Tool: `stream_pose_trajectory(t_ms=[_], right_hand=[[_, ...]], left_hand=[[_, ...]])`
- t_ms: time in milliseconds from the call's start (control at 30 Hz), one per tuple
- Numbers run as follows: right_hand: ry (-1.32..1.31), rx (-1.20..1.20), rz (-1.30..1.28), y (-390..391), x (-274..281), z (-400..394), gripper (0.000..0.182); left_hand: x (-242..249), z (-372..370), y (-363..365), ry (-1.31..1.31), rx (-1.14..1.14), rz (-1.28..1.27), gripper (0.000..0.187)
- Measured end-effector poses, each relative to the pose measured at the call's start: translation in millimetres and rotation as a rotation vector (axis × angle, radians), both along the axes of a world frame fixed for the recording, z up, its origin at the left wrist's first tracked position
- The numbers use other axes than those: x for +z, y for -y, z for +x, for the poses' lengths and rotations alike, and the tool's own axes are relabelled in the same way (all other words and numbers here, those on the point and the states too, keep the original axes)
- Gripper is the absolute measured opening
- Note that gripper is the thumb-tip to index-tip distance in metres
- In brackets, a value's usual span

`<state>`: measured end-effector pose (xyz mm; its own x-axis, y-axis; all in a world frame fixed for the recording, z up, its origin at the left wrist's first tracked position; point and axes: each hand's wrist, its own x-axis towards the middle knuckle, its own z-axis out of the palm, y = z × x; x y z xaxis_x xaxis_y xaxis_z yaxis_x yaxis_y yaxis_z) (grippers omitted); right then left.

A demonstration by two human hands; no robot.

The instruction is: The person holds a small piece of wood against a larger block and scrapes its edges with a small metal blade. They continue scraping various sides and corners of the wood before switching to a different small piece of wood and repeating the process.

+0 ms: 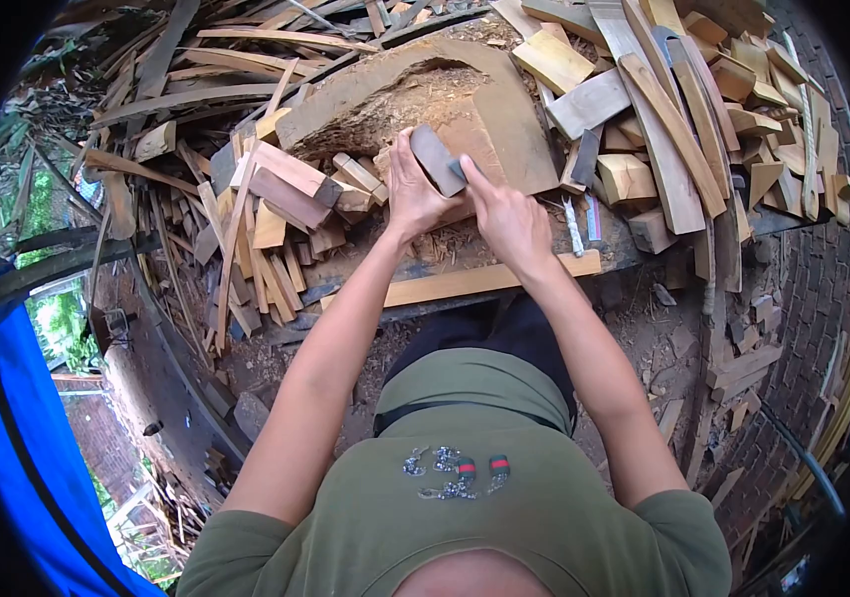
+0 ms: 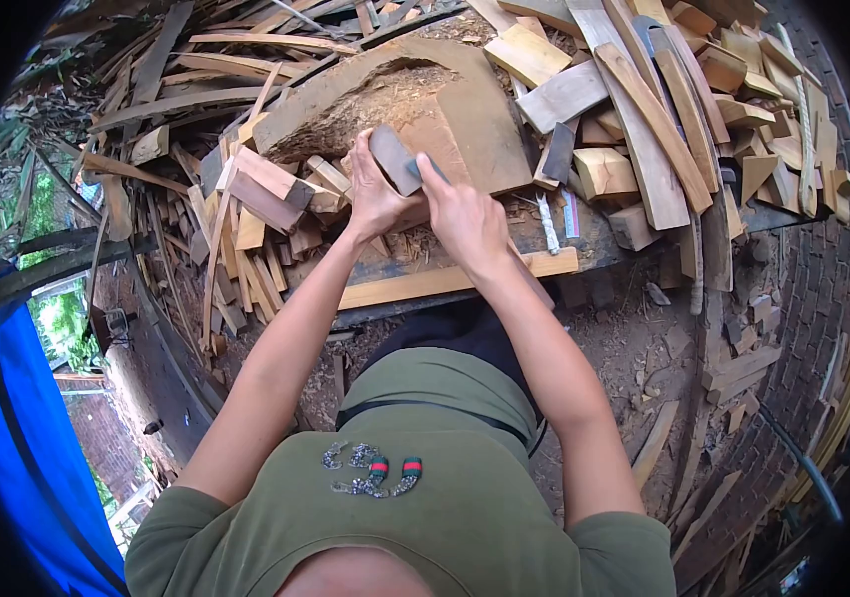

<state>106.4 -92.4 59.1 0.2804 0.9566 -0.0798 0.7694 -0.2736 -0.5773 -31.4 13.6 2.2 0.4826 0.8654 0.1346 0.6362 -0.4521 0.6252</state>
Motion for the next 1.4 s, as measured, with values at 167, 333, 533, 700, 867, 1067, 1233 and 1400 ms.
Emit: stream_pose_trajectory(t_ms=[167, 333, 533, 700, 867, 1067, 1233, 1400], right_hand=[[0.059, 0.035, 0.02, 5.9, 0.6, 3.2, 0.041], [0.078, 0.024, 0.076, -16.9, -11.3, -2.6, 0.038], [0.007, 0.051, -0.002, -17.5, -1.8, 0.7, 0.041], [-0.017, 0.027, -0.027, -48.5, 1.8, 2.4, 0.04], [-0.048, 0.062, -0.035, -30.9, 6.1, 6.7, 0.04], [-0.071, 0.049, -0.061, -53.5, 6.7, 5.7, 0.041], [-0.13, 0.076, -0.03, -28.5, -3.1, 11.2, 0.042], [-0.063, 0.086, -0.007, -60.5, -11.8, 9.6, 0.042]], left_hand=[[-5.6, 0.0, -1.3, 0.025, 0.029, 0.015, 0.128], [-7.1, 0.9, 1.9, 0.036, 0.045, -0.003, 0.128], [-10.9, -0.7, -2.3, 0.085, 0.05, -0.017, 0.123], [-9.0, 1.7, 1.7, 0.058, 0.062, -0.01, 0.121], [-10.3, 1.5, 0.9, 0.076, 0.061, -0.028, 0.124], [-17.8, 3.6, 1.1, 0.085, 0.068, 0.001, 0.124], [-8.1, 3.1, 2.7, 0.1, 0.082, -0.019, 0.123], [-15.9, 1.9, -0.5, 0.068, 0.061, 0.02, 0.132]])
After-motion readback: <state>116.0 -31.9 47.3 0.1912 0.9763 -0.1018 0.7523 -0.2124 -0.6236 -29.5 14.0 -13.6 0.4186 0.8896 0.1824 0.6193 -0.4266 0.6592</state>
